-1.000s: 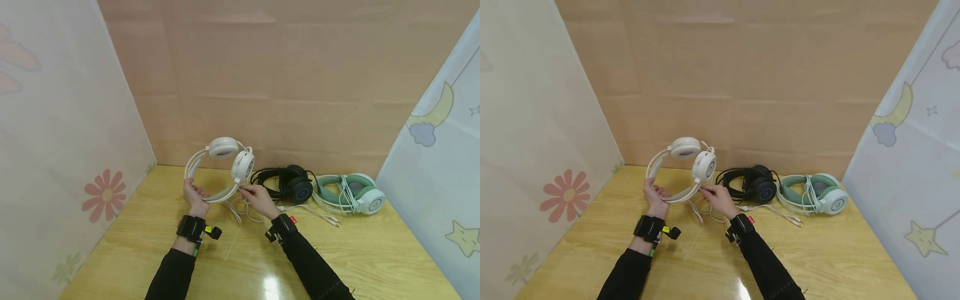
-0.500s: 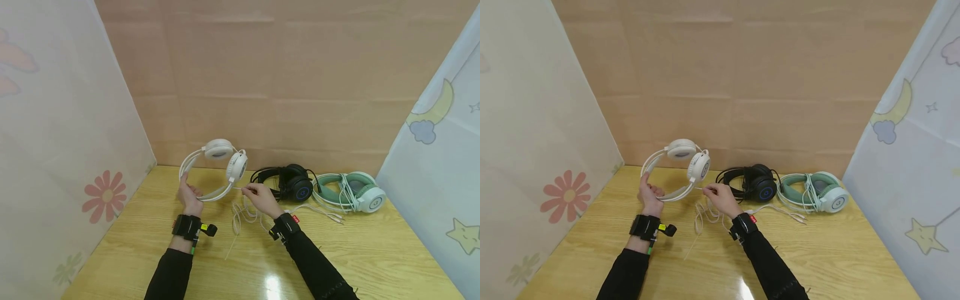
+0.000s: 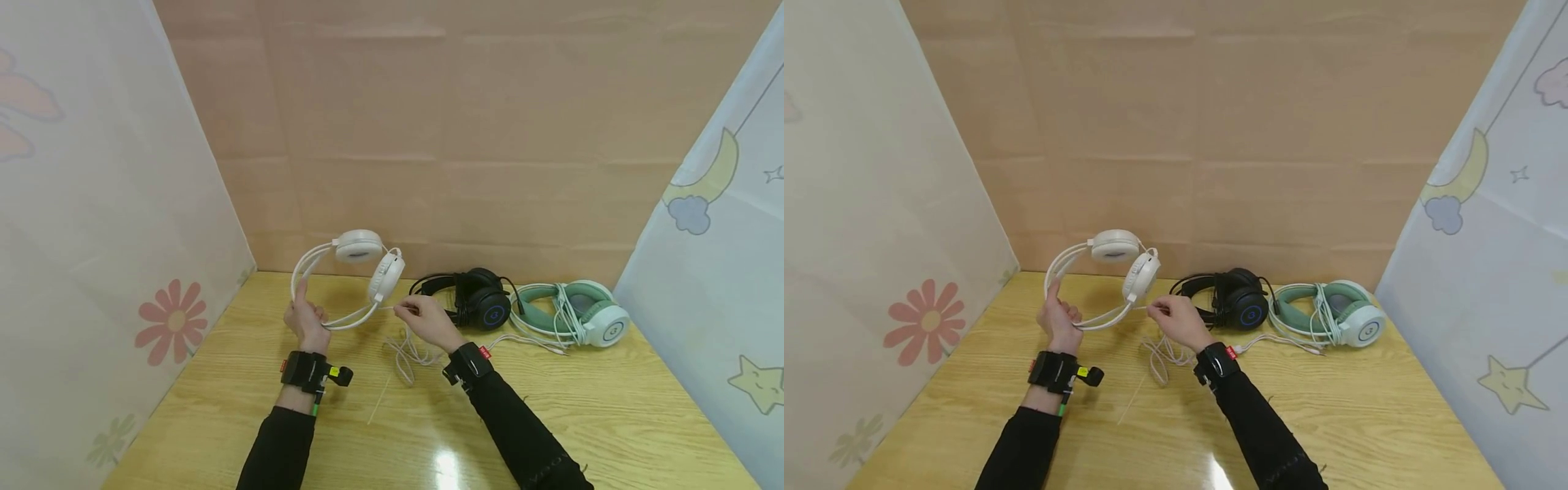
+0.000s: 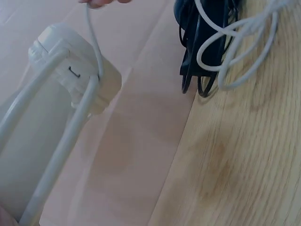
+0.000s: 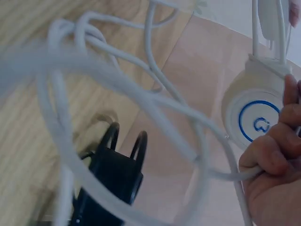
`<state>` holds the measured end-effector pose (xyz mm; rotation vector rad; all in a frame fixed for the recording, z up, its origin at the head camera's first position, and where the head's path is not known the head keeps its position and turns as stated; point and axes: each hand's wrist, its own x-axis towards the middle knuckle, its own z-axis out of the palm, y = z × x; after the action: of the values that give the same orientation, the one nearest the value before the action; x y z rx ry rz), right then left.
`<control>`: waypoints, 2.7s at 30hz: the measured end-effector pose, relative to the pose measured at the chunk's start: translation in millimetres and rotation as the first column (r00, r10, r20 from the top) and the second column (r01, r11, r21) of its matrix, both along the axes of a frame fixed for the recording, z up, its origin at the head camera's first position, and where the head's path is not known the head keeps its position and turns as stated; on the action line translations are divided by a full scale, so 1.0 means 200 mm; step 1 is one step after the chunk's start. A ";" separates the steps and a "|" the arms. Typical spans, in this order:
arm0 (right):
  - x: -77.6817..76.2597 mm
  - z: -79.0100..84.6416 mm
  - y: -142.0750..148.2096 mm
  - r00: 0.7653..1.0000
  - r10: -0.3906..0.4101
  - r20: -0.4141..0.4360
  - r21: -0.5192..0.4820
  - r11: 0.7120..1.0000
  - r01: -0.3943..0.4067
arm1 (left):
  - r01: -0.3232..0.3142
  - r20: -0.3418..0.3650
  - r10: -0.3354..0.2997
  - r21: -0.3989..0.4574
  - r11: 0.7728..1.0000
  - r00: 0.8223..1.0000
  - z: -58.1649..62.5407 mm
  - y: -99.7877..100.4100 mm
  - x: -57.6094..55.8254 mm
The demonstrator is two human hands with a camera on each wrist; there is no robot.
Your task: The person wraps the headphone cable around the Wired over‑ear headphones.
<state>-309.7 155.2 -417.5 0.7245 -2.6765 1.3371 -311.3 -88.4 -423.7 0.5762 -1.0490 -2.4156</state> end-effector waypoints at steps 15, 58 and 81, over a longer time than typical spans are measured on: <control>0.04 0.11 -0.02 0.994 0.056 -0.098 0.088 0.995 -0.047 | -0.149 -0.016 0.149 -0.219 0.964 0.989 -0.01 0.03 -0.01; -0.09 0.43 0.06 0.956 0.222 -0.190 0.389 0.911 -0.135 | -0.132 -0.133 0.045 -0.773 0.620 0.990 0.02 -0.04 0.02; -0.18 0.56 0.01 0.938 0.230 -0.259 0.373 0.920 -0.123 | 0.015 -0.107 -0.204 -0.854 0.519 0.973 0.19 -0.05 0.15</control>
<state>-345.3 157.4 -304.8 1.1308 -2.6698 0.6958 -281.8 -98.5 -385.6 -0.0959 -2.0037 -1.6308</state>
